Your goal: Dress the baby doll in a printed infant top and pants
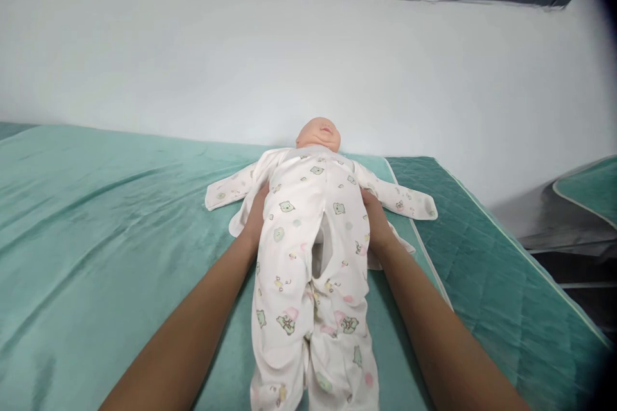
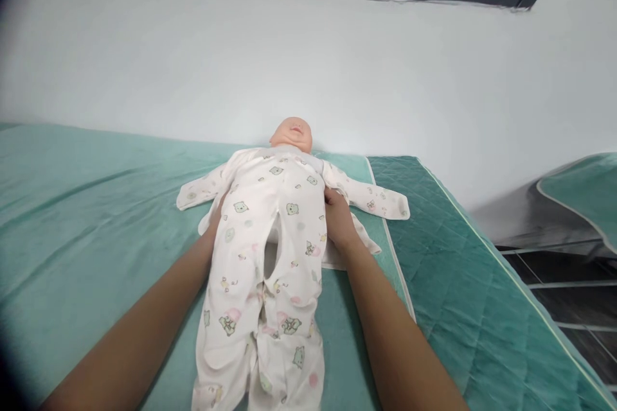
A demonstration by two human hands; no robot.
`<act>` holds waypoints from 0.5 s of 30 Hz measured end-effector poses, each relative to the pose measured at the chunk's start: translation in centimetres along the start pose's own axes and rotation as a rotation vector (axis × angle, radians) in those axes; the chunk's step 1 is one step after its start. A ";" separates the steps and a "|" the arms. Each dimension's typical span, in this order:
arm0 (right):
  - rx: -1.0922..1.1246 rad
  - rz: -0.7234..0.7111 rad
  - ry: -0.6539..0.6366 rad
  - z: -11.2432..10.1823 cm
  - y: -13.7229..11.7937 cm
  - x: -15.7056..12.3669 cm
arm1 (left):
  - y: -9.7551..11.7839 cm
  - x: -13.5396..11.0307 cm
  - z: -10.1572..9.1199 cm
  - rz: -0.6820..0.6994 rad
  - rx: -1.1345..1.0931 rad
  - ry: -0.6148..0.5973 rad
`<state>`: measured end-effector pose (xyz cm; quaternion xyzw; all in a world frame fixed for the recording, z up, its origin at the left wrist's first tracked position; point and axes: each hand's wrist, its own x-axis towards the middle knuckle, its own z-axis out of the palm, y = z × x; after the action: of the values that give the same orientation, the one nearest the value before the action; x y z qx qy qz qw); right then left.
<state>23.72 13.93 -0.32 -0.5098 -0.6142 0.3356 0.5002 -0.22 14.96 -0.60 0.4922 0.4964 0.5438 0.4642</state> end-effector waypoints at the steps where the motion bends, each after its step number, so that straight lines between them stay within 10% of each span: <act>1: 0.001 -0.005 0.017 0.1 0.0 0.0 | 0.0 -0.1 0.0 -0.004 0.005 0.004; 15: 0.009 -0.013 0.118 0.4 -0.4 0.0 | 2.3 -0.7 0.7 0.014 -0.029 0.026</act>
<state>23.25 13.88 0.00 -0.5224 -0.5855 0.3043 0.5401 0.51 14.13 1.64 0.4821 0.4910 0.5604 0.4610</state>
